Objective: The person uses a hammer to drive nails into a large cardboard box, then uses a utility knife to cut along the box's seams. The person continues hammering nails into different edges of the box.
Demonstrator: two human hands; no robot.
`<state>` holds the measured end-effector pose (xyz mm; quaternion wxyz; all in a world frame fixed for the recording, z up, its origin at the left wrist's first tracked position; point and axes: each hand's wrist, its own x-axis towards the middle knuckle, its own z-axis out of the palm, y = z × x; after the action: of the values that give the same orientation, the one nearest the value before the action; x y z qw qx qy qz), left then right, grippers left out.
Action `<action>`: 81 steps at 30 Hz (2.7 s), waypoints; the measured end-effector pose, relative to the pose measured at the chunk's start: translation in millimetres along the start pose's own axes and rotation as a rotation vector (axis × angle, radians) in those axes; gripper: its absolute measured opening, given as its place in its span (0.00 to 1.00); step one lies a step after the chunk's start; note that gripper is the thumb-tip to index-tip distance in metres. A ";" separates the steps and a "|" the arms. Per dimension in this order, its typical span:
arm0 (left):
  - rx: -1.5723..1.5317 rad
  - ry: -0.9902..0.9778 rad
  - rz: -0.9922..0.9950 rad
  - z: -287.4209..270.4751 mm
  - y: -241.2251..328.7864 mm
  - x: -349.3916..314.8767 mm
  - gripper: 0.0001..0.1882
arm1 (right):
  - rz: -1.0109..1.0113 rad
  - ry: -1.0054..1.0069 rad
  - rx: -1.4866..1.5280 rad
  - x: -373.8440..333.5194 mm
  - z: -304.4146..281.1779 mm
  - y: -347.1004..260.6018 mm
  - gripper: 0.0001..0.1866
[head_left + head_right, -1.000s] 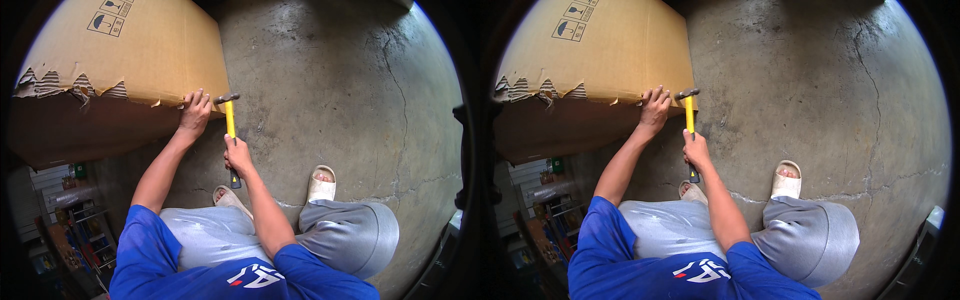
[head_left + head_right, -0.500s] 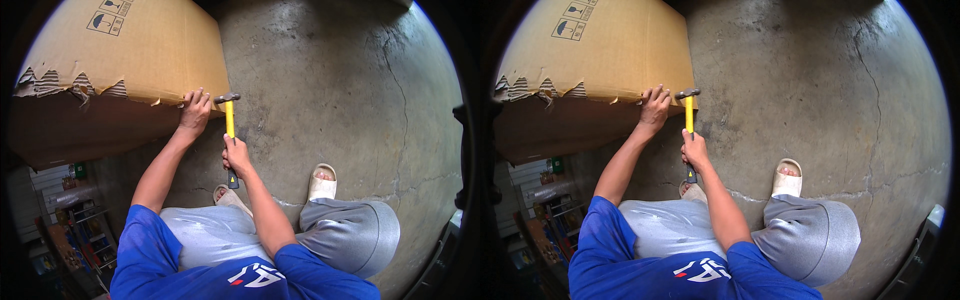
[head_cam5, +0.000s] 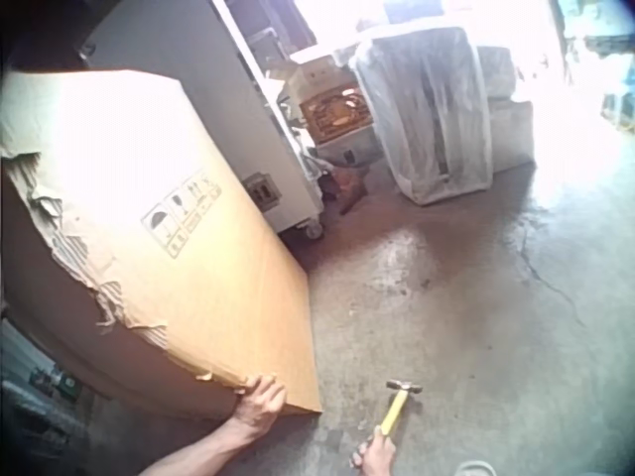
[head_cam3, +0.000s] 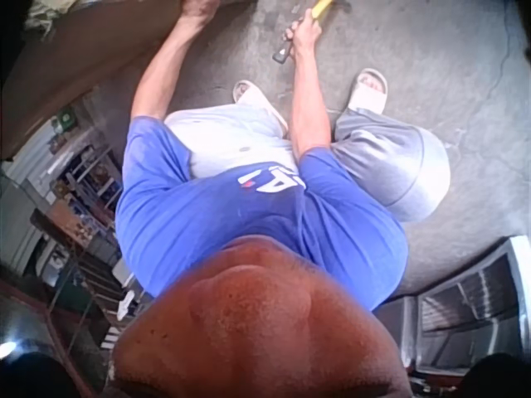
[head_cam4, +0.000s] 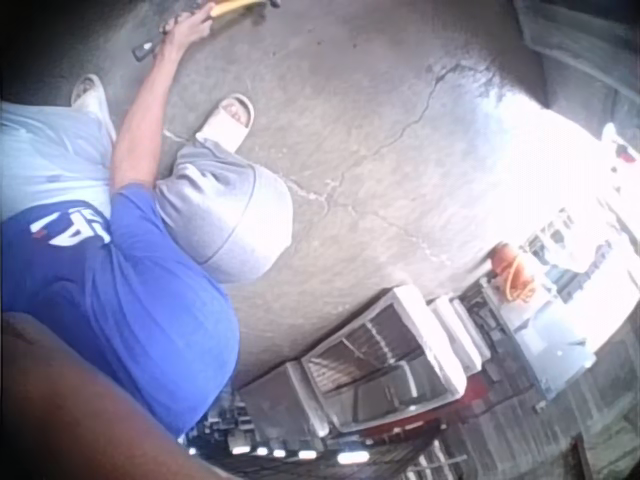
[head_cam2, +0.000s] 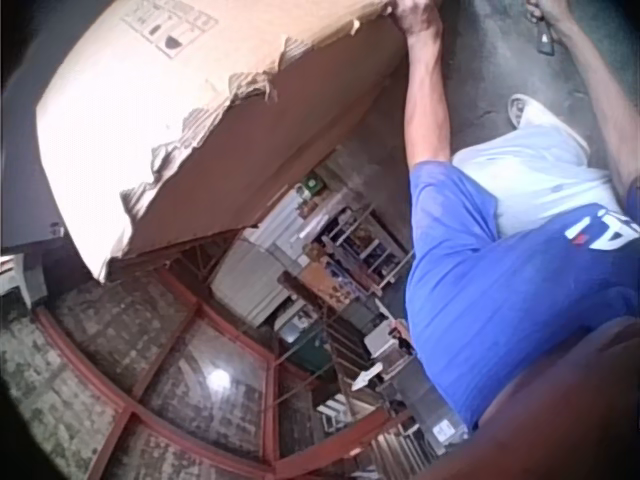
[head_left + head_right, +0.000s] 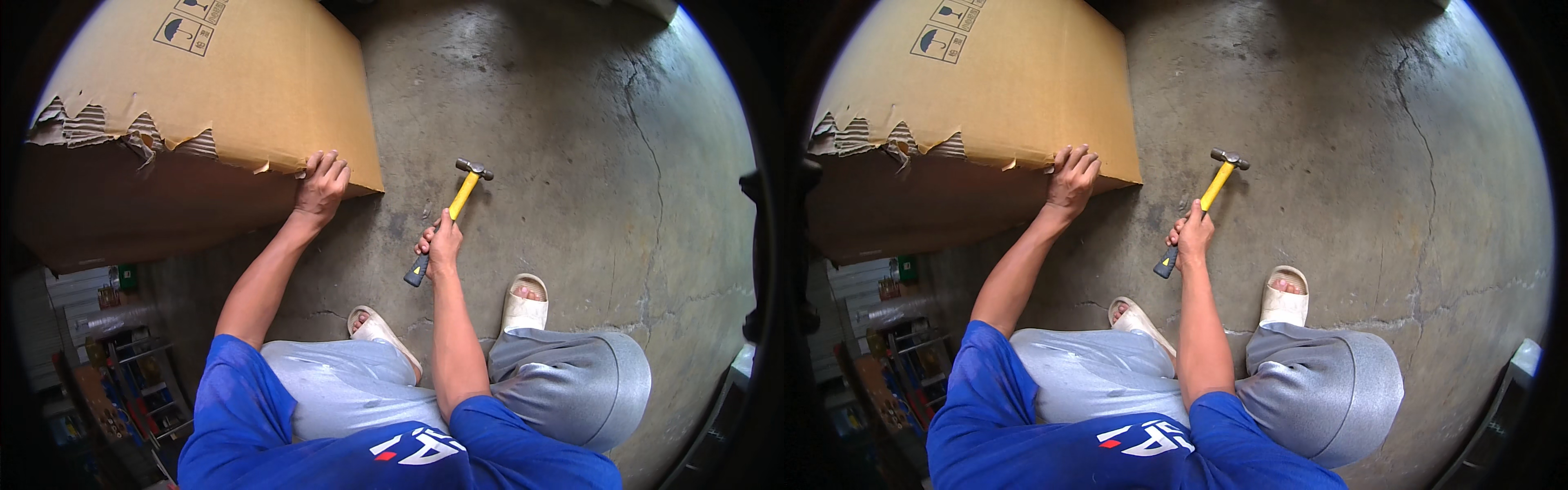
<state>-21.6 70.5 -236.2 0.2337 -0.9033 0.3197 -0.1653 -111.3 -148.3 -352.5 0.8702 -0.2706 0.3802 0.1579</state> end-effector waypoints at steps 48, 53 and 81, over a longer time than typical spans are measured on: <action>-0.354 0.445 -2.008 -351.9 -528.4 -129.9 0.18 | 0.133 0.580 -0.802 -332.8 184.9 -411.5 0.26; -0.224 0.084 -2.281 -355.4 -576.2 -107.0 0.22 | 0.190 0.553 -0.785 -286.3 230.7 -433.8 0.26; 0.174 0.150 -1.869 -427.6 -562.4 19.1 0.09 | 0.433 0.037 -1.368 -27.7 513.2 -482.1 0.20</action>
<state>82.3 308.7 421.1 0.0518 -0.7601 -0.5340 -0.3667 397.8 -234.4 127.0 0.4480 -0.6768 0.2560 0.5251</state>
